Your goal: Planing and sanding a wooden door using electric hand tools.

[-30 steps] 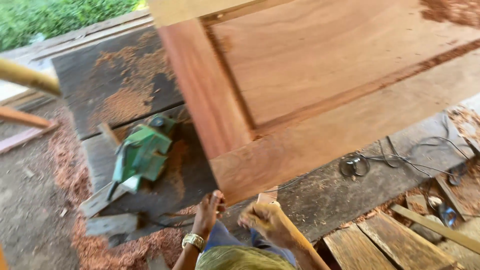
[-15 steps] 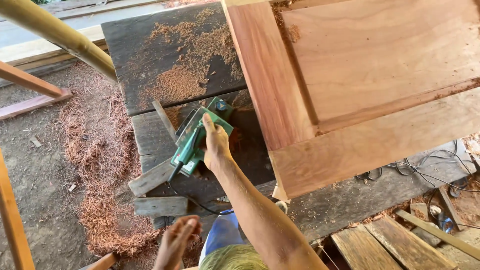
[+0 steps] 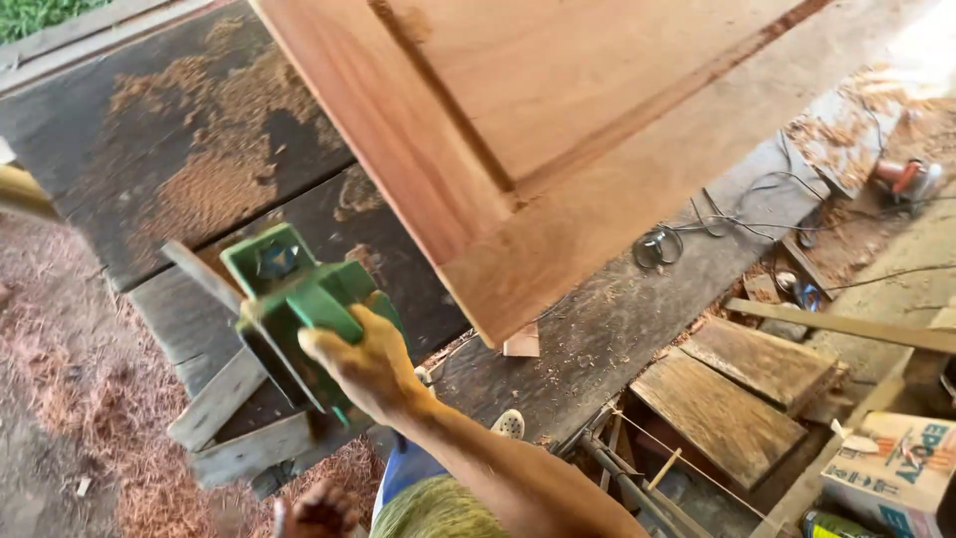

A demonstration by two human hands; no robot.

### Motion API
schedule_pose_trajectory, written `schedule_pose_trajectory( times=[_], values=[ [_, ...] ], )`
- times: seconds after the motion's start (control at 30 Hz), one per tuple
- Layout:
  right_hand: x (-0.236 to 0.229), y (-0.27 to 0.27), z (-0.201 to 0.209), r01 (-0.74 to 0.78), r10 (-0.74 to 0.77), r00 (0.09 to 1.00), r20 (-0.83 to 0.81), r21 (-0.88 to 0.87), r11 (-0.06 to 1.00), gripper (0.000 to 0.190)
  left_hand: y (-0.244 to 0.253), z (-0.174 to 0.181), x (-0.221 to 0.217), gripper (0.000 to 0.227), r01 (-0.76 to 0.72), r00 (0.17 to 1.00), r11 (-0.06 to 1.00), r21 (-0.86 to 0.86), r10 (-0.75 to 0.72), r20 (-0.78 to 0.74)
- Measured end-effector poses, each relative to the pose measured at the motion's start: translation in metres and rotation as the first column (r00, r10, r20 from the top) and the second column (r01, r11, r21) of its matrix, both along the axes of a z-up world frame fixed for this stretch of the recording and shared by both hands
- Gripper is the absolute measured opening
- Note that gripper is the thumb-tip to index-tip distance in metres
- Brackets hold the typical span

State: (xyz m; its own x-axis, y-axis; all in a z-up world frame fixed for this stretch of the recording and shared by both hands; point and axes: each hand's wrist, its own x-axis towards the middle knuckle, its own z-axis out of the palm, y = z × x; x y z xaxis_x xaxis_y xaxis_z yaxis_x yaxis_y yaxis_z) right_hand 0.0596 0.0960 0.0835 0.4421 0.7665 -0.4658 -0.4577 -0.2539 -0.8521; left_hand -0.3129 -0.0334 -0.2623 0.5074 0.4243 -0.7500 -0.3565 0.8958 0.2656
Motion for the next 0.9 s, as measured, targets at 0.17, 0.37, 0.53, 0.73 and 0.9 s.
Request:
schedule_pose_trajectory(
  times=[0.17,0.37,0.53,0.73,0.9],
  values=[
    [0.031,-0.106,0.020,-0.129,0.118,0.975,0.189,0.045,0.991,0.025,0.006,0.162,0.174,0.124,0.124,0.960,0.991,0.042,-0.130,0.249],
    [0.070,-0.231,0.034,0.050,-0.070,0.990,0.124,0.157,0.986,0.046,-0.084,0.147,0.259,0.110,0.241,0.799,0.969,0.044,-0.224,0.557],
    [0.098,-0.317,-0.009,0.266,-0.231,0.963,-0.141,0.344,0.900,0.055,-0.126,0.197,0.292,0.092,0.290,0.703,0.957,0.020,-0.227,0.674],
    [0.109,-0.387,-0.057,0.465,-0.285,0.852,-0.440,0.386,0.797,0.051,-0.153,0.203,0.298,0.066,0.191,0.872,0.978,-0.087,-0.128,0.472],
    [0.115,-0.410,-0.098,0.404,-0.290,0.874,-0.391,0.248,0.881,0.050,-0.141,0.177,0.263,0.043,0.094,0.905,0.992,0.087,-0.122,0.407]
  ],
)
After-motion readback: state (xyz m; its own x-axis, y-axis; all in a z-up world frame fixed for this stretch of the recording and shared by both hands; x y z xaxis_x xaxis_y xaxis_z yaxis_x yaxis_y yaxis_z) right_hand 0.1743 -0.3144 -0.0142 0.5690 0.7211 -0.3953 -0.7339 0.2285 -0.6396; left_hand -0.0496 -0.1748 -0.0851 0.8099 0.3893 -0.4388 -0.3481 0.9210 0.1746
